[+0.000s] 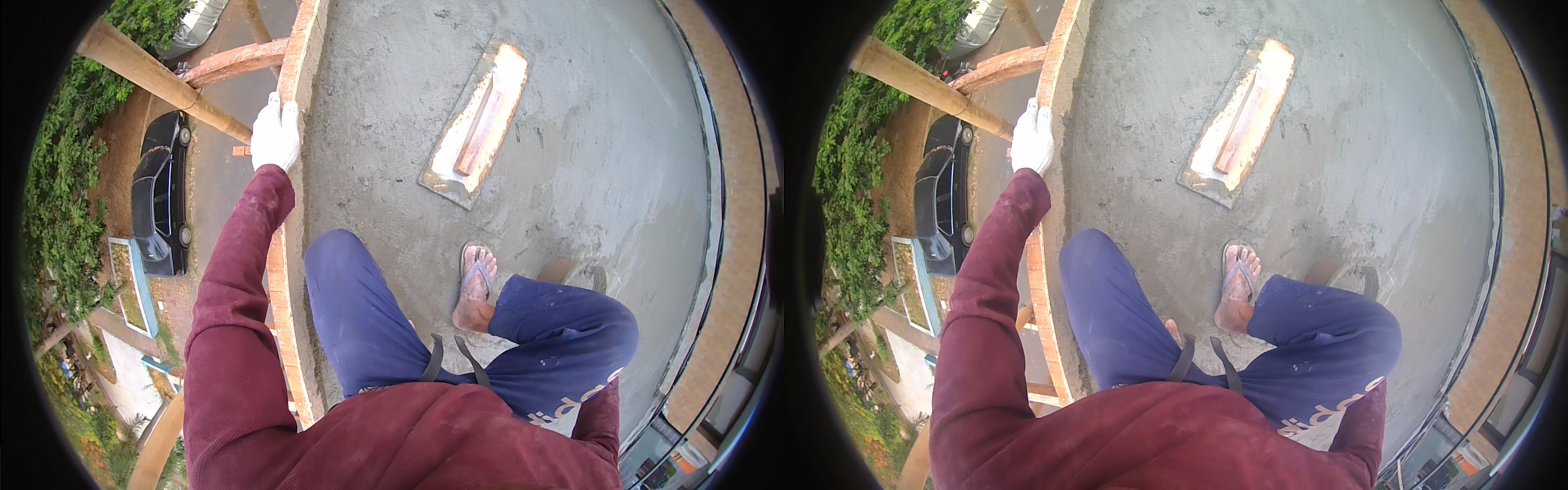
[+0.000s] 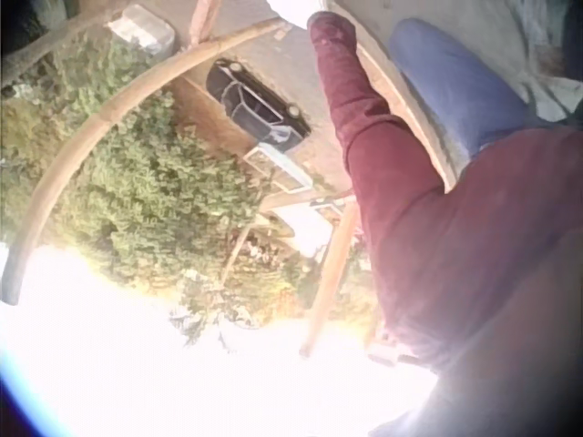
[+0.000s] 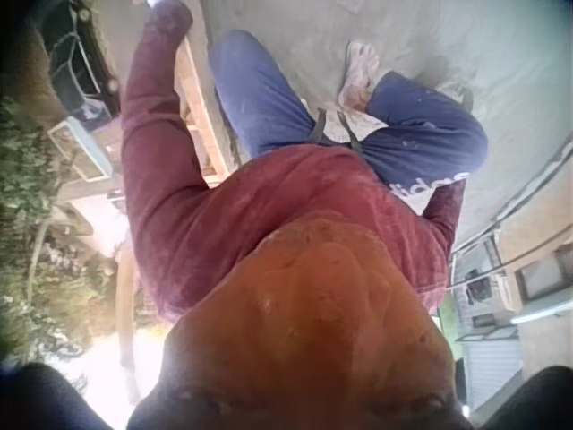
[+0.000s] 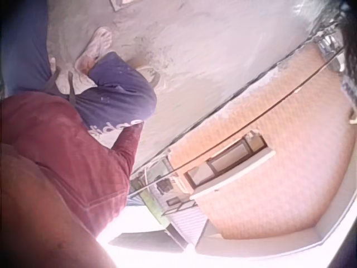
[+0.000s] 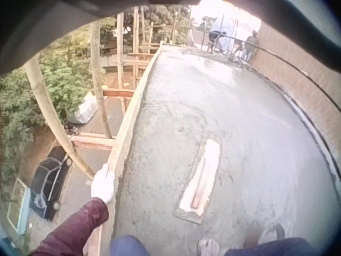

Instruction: The person smooths a wet concrete surface using a wooden float and a trowel. They repeatedly level the surface, fill small gaps with mortar from a bucket, and continue smoothing along the curved edge of the structure.

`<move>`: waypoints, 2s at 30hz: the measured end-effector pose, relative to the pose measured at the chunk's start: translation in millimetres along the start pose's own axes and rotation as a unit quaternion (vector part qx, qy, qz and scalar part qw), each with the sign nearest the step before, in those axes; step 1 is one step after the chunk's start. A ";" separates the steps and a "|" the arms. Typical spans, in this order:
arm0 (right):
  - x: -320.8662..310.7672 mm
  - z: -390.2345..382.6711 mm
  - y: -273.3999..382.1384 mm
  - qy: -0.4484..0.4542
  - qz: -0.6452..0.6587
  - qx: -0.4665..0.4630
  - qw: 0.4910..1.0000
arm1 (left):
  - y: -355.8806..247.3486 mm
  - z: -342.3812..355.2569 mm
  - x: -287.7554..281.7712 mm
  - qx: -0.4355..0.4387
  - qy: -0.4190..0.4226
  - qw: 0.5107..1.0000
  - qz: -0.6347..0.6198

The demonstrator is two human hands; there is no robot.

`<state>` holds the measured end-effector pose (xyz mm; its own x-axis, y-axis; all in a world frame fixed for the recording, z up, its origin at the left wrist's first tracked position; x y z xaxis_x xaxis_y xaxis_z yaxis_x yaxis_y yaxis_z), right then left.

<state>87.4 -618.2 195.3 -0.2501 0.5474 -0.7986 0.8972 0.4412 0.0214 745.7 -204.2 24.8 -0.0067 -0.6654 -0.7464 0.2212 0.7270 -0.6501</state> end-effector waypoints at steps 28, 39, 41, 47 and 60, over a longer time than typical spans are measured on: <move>204.8 149.7 566.2 -0.101 0.198 -0.347 0.911 | 11.6 -3.1 -8.7 0.017 -0.044 0.999 -0.027; 182.9 214.0 712.5 -0.033 0.189 -0.337 0.922 | 15.8 -12.6 -25.1 -0.007 -0.022 0.997 -0.076; 130.2 274.8 767.1 -0.100 0.196 -0.385 0.896 | 9.7 -7.4 -24.3 -0.017 -0.025 0.996 -0.084; 209.6 193.1 679.6 -0.062 0.140 -0.392 0.907 | 11.4 -7.1 -12.4 -0.029 0.008 0.999 -0.039; 165.4 311.5 734.9 -0.234 0.130 -0.442 0.856 | 3.1 -9.4 -4.8 -0.019 0.026 0.999 -0.007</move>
<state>818.7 -424.9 -108.5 0.2747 0.4547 -0.8472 0.2225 0.8271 0.5161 737.3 -197.1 25.0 -0.0610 -0.6669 -0.7427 0.1838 0.7238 -0.6651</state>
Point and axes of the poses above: each hand's wrist, its own z-axis towards the middle knuckle, its own x-axis out of the palm, y = z × x, the point moved 6 cm from there along z, towards the middle knuckle, and after that the axes turned 4 degrees about -z, right-handed, at the moved point
